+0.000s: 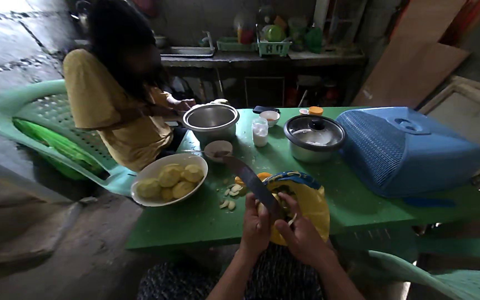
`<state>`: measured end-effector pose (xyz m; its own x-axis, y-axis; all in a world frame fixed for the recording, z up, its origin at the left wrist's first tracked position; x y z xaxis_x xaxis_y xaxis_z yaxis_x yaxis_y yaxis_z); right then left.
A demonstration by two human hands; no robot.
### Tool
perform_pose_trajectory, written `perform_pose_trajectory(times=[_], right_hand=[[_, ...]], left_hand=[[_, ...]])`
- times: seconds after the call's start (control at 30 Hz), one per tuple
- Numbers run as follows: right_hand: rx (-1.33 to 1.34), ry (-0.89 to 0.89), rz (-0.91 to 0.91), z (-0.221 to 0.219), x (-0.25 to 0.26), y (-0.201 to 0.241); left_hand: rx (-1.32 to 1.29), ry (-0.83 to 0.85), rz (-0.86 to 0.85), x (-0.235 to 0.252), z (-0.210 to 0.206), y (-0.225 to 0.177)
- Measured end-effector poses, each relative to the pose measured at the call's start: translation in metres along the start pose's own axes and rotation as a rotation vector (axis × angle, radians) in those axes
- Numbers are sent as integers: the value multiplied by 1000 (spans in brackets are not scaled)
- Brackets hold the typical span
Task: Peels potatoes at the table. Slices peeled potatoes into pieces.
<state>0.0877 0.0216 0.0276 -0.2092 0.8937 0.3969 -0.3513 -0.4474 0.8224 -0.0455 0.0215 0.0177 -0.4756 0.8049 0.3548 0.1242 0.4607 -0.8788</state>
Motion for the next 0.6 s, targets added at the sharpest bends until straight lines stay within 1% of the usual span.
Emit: perform_pose_trajectory(times=[0.1, 0.2, 0.27, 0.33, 0.47, 0.6], right_hand=[[-4, -21, -6, -1, 2, -1], [21, -19, -17, -1, 4, -2], [122, 11, -35, 0, 5, -1], [240, 42, -69, 1, 4, 0], [412, 44, -69, 0, 3, -6], [534, 89, -127, -2, 2, -5]], left_hand=[[6, 13, 1, -3, 1, -1], [73, 23, -46, -4, 2, -3], [116, 73, -121, -1, 5, -4], [184, 116, -232, 2, 8, -8], [312, 176, -423, -1, 8, -17], [314, 239, -495, -2, 9, -19]])
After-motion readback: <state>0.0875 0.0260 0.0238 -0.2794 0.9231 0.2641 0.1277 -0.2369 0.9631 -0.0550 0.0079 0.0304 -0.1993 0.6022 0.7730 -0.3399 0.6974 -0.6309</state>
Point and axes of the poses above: each hand's wrist, its own x-axis towards the middle knuckle, its own z-axis out of the back of the hand, y = z × x, the point moved 6 cm from there along x, towards the middle knuckle, and after that the axes turned 14 degrees about -y, right-handed, at the moved point
